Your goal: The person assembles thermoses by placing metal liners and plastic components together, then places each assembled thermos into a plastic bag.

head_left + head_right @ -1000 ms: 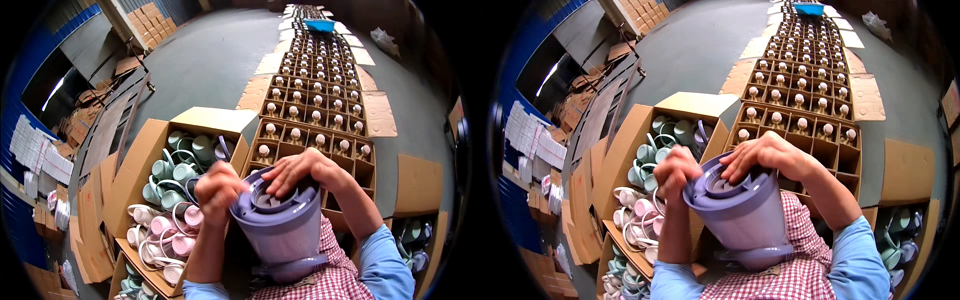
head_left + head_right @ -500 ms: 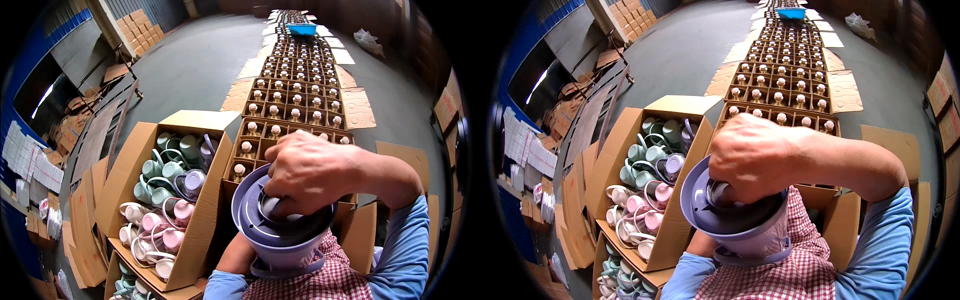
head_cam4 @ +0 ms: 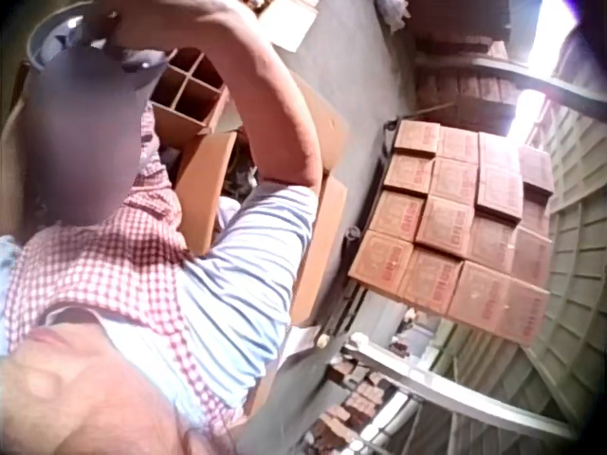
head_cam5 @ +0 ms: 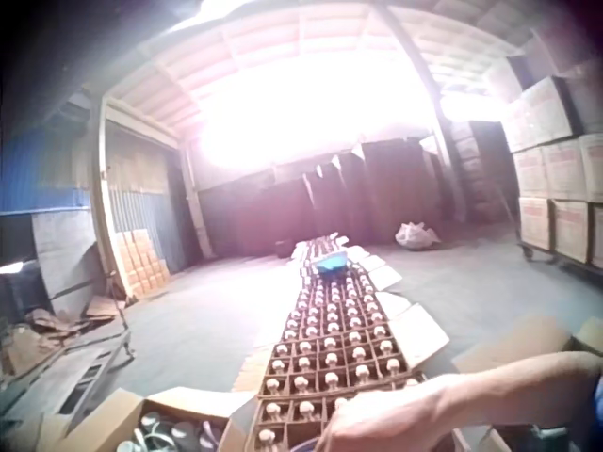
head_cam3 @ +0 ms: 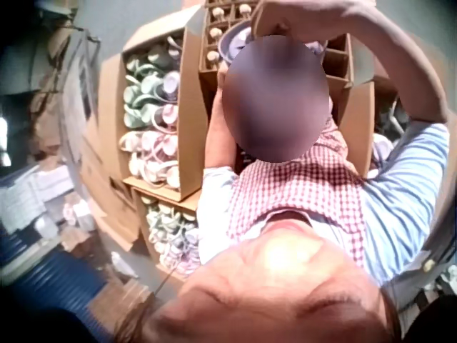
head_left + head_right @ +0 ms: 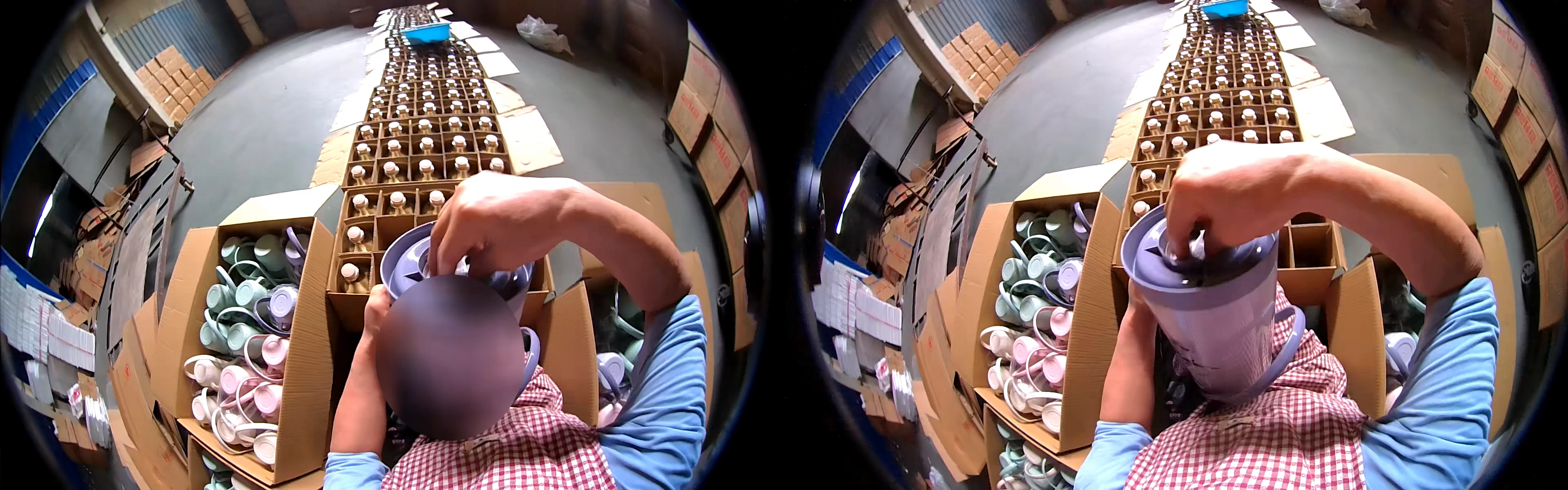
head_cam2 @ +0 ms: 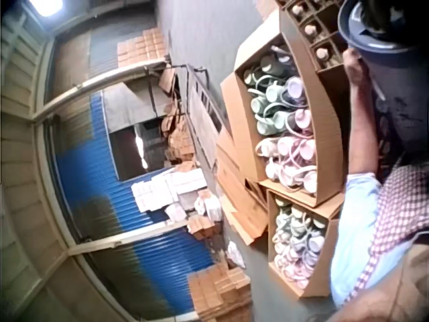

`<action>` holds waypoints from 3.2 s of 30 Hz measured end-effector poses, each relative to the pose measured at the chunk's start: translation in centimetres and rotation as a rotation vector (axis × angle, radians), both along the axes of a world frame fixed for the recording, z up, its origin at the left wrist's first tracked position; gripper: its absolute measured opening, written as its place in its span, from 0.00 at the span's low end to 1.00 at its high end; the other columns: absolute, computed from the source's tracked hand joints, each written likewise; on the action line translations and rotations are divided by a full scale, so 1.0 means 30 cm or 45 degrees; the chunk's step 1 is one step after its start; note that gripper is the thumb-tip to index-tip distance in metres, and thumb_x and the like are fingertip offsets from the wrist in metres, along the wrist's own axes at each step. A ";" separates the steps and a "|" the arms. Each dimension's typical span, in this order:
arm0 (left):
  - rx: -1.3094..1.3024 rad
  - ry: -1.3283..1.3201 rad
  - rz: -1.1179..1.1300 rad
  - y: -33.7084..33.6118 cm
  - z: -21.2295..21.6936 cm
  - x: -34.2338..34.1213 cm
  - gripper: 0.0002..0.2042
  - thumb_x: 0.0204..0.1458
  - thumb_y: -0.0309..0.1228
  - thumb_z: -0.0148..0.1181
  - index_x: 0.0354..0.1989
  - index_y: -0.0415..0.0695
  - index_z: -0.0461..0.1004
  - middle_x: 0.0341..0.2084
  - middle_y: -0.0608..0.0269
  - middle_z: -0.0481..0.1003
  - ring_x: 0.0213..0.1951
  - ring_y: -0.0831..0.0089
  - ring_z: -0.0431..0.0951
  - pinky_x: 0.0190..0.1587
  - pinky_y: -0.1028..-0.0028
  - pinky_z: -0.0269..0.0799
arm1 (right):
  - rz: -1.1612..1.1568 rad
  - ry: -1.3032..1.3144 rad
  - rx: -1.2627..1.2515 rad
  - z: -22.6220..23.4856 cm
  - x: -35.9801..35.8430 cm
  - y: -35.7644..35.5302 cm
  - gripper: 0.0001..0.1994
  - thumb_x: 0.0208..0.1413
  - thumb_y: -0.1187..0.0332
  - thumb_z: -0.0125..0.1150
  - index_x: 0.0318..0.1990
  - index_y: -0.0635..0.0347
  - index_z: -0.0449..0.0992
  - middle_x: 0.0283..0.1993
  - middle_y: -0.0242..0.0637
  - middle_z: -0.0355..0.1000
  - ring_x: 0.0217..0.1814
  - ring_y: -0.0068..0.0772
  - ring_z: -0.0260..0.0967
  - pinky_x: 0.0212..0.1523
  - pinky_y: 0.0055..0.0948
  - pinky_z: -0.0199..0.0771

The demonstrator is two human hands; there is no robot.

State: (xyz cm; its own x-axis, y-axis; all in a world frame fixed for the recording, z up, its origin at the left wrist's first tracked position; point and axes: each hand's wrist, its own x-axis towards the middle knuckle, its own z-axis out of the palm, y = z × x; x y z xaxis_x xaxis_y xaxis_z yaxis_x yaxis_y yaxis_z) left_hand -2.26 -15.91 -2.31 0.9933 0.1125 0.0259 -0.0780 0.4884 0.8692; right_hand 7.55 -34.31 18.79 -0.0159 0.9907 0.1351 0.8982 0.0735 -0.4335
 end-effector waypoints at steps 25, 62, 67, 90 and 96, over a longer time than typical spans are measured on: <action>0.646 0.030 0.444 -0.033 0.039 -0.092 0.13 0.60 0.36 0.47 0.26 0.40 0.65 0.19 0.68 0.66 0.23 0.79 0.65 0.28 0.78 0.60 | 0.242 0.146 0.067 -0.017 -0.118 -0.071 0.11 0.37 0.74 0.60 0.30 0.48 0.84 0.27 0.32 0.78 0.31 0.32 0.75 0.32 0.32 0.73; 0.479 0.161 0.061 0.072 0.051 0.067 0.21 0.57 0.28 0.52 0.58 0.40 0.57 0.46 0.55 0.69 0.44 0.71 0.72 0.50 0.74 0.69 | -1.439 2.035 0.983 -0.721 0.047 -0.912 0.05 0.52 0.72 0.58 0.28 0.65 0.74 0.16 0.29 0.66 0.08 0.14 0.52 0.05 0.13 0.44; 0.146 0.162 -0.407 0.054 0.122 0.169 0.25 0.56 0.27 0.53 0.62 0.40 0.55 0.50 0.53 0.69 0.47 0.70 0.73 0.52 0.73 0.70 | -1.149 2.138 0.917 -0.516 0.216 -0.462 0.05 0.55 0.70 0.58 0.32 0.62 0.73 0.19 0.31 0.70 0.11 0.16 0.61 0.06 0.14 0.49; 1.622 -0.742 1.317 0.205 0.104 -0.120 0.05 0.51 0.22 0.53 0.35 0.42 0.72 0.34 0.55 0.75 0.32 0.61 0.78 0.34 0.69 0.75 | -0.217 0.574 1.283 -0.387 0.043 -0.111 0.08 0.47 0.66 0.67 0.22 0.56 0.77 0.19 0.36 0.73 0.11 0.23 0.58 0.13 0.21 0.53; 1.235 -0.760 1.196 0.102 0.045 -0.070 0.02 0.53 0.22 0.53 0.34 0.40 0.70 0.34 0.50 0.76 0.34 0.62 0.78 0.38 0.73 0.73 | -0.890 -0.502 1.425 -0.419 -0.177 -0.168 0.05 0.46 0.70 0.61 0.23 0.60 0.73 0.28 0.44 0.75 0.29 0.41 0.72 0.28 0.31 0.70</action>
